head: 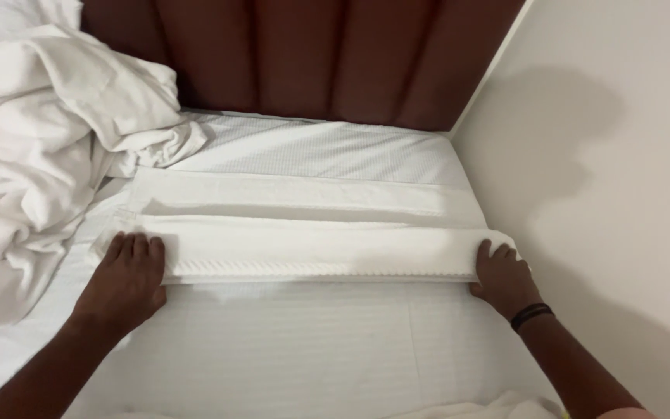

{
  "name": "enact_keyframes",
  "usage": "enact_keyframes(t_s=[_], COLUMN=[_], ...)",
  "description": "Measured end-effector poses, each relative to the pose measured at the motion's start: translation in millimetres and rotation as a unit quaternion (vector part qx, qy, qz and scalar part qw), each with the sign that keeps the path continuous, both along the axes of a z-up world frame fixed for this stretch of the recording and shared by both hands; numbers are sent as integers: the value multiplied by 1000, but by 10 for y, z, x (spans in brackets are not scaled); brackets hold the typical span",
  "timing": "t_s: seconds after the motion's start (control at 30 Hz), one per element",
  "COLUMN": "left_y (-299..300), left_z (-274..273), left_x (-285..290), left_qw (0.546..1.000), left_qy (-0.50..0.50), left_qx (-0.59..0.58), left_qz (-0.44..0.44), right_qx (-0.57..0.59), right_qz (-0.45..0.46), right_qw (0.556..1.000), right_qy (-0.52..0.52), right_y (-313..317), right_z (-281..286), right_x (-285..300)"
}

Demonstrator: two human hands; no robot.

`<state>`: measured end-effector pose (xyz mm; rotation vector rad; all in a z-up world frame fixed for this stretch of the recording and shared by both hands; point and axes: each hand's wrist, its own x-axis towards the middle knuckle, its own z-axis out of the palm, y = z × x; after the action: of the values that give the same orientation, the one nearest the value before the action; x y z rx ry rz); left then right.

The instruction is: The person folds a white towel on a bed. They smooth the towel flat, fold it in half lengthwise, and then roll it tightly from one end to the other to create a compact cylindrical shape.

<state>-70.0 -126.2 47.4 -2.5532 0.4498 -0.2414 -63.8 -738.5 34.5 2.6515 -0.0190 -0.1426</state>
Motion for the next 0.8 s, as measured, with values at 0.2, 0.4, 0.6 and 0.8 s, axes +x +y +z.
enact_keyframes(t_s=[0.2,0.4,0.6,0.8], left_y=[-34,133,3,748], left_z=[-107,-116,498,-27], left_x=[43,112,-208,-301], left_qw=[995,996,968,965], left_qy=[-90,7,158,159], left_qx=[47,-91,-119,-202], left_qz=[-7,15,154,60], right_qx=[-86,68,117,198], right_qz=[39,-61,-113,-139], right_qw=[991,994,987,970], right_qy=[-100,-52,-7,-19], right_y=[-67,156,59,-324], right_z=[-231,275,548,628], right_x=[37,-74,-283,-581])
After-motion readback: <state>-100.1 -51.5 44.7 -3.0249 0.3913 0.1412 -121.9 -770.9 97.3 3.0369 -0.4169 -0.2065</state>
